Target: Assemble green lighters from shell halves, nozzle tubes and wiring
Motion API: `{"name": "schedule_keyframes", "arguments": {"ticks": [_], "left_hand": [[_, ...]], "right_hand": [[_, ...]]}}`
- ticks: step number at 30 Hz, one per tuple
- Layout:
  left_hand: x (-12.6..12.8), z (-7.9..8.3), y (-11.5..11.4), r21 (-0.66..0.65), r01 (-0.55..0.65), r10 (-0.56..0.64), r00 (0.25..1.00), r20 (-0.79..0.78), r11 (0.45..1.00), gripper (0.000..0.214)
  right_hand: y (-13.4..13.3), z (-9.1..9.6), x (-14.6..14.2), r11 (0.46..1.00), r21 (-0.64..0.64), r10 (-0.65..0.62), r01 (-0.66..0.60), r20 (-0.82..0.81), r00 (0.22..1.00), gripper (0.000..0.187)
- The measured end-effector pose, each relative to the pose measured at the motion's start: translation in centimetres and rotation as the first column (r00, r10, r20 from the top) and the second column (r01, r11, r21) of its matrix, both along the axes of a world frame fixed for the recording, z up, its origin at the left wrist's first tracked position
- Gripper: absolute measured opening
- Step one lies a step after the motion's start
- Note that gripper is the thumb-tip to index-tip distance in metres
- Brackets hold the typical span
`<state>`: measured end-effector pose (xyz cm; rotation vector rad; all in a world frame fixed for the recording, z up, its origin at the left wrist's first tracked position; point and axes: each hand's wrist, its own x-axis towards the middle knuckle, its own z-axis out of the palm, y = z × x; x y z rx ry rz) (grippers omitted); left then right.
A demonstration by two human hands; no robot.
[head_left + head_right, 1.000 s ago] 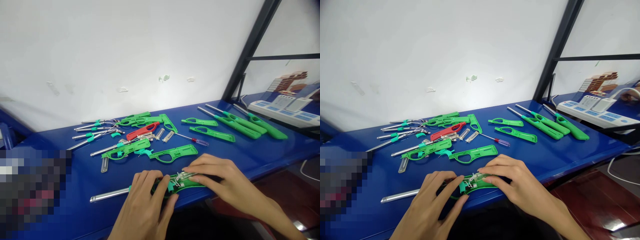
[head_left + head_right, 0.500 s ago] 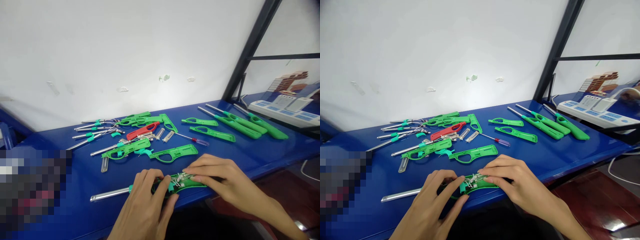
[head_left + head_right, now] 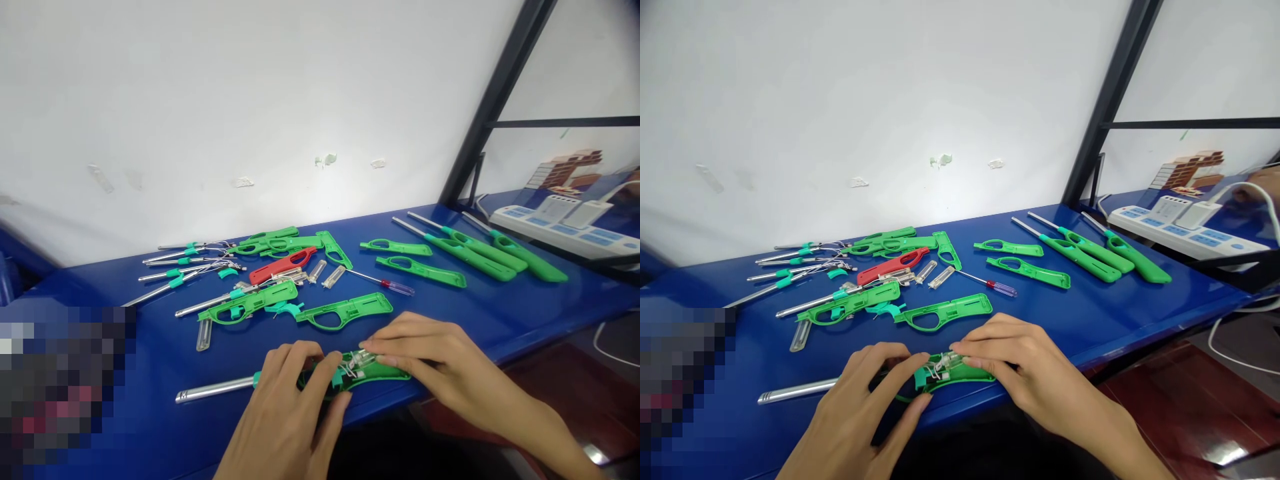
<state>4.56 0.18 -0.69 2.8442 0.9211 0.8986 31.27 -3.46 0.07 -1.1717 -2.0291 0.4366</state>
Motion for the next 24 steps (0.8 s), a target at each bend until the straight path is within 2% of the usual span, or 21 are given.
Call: {"name": "schedule_keyframes", "arguments": {"ticks": [6,13,24], "left_hand": [[-0.12,0.1,0.36,-0.021,0.019,-0.02,0.999,-0.03,1.0,0.033],[-0.07,0.27,0.51,-0.018,0.042,-0.042,0.999,-0.022,0.999,0.032],[-0.09,0.36,0.57,-0.034,0.072,-0.073,0.997,-0.034,0.997,0.028]], "right_hand": [[-0.47,0.48,0.07,0.999,-0.006,0.034,-0.034,0.086,0.996,0.038],[-0.74,0.5,0.03,1.0,-0.02,0.016,-0.014,0.128,0.992,0.033],[-0.59,0.71,0.07,0.998,-0.058,0.011,-0.005,0.092,0.996,0.031]]}}
